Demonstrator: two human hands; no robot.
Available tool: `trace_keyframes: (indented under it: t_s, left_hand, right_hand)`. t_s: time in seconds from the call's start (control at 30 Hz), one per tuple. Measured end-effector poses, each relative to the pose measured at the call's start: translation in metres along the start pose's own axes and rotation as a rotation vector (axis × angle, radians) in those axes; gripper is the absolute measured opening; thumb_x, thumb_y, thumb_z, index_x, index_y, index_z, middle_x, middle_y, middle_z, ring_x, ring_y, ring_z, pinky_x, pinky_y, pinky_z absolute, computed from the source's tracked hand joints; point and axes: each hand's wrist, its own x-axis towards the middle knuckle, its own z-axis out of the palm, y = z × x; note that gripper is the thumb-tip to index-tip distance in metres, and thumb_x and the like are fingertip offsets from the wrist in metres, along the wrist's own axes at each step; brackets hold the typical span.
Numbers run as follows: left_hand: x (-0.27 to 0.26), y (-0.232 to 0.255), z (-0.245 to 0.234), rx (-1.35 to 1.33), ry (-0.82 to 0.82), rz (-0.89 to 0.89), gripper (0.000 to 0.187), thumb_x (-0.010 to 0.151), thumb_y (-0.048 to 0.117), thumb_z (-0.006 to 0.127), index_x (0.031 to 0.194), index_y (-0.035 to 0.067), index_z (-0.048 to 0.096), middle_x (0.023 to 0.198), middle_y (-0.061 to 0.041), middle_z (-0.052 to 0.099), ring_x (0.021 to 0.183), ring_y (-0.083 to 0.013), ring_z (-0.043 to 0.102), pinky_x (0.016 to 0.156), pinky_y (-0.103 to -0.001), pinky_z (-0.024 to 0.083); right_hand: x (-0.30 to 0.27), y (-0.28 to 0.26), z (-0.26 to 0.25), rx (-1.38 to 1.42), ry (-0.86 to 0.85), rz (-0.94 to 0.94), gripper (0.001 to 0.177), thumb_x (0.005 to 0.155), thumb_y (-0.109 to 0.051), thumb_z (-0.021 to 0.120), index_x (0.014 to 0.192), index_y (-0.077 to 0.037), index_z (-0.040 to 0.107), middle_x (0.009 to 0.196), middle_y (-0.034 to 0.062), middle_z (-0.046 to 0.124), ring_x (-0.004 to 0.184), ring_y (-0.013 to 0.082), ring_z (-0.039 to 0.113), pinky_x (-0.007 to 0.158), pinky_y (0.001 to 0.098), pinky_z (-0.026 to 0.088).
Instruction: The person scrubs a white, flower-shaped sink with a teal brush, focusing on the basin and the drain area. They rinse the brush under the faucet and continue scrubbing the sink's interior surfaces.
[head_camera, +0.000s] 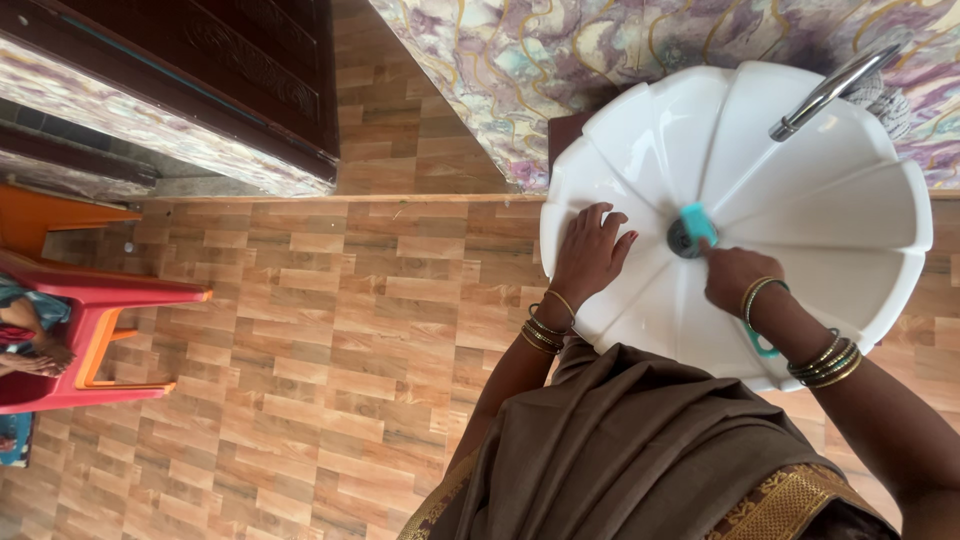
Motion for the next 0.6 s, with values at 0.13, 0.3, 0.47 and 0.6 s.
trace_keyframes:
  t_s: [0.13, 0.3, 0.47, 0.6]
  left_hand:
    - [0.003, 0.0, 0.003, 0.015, 0.013, 0.005, 0.031, 0.102, 0.032, 0.059, 0.117, 0.004, 0.062, 0.129, -0.019, 0.056, 0.121, -0.0345, 0.056, 0.101, -0.047, 0.045]
    - [-0.003, -0.002, 0.003, 0.012, 0.033, 0.033, 0.032, 0.103, 0.032, 0.059, 0.118, 0.004, 0.061, 0.13, -0.019, 0.056, 0.121, -0.0351, 0.056, 0.102, -0.047, 0.045]
    - [0.002, -0.001, 0.002, 0.011, -0.007, 0.006, 0.032, 0.103, 0.032, 0.059, 0.117, 0.004, 0.061, 0.129, -0.019, 0.056, 0.12, -0.0348, 0.057, 0.1, -0.047, 0.045]
    - [-0.003, -0.002, 0.003, 0.019, 0.026, 0.019, 0.031, 0.103, 0.033, 0.059, 0.117, 0.005, 0.061, 0.13, -0.019, 0.057, 0.121, -0.0349, 0.056, 0.101, -0.047, 0.045]
  right_hand:
    - [0.0, 0.005, -0.006, -0.082, 0.098, -0.058, 0.078, 0.092, -0.014, 0.054, 0.166, -0.017, 0.028, 0.099, 0.0142, 0.078, 0.088, 0.0318, 0.076, 0.078, 0.0457, 0.06]
    - [-0.02, 0.012, 0.004, -0.1, -0.024, -0.166, 0.069, 0.095, -0.021, 0.056, 0.16, -0.028, 0.034, 0.106, 0.0087, 0.077, 0.099, 0.0274, 0.075, 0.086, 0.0436, 0.058]
    - [-0.033, 0.059, 0.0, -0.11, -0.097, -0.027, 0.066, 0.093, -0.016, 0.055, 0.156, -0.03, 0.04, 0.108, 0.0092, 0.076, 0.1, 0.0257, 0.076, 0.089, 0.0429, 0.059]
    - [-0.007, 0.064, 0.001, -0.068, 0.091, 0.149, 0.067, 0.099, -0.013, 0.046, 0.164, -0.014, 0.031, 0.097, 0.0175, 0.078, 0.084, 0.0331, 0.078, 0.076, 0.0477, 0.061]
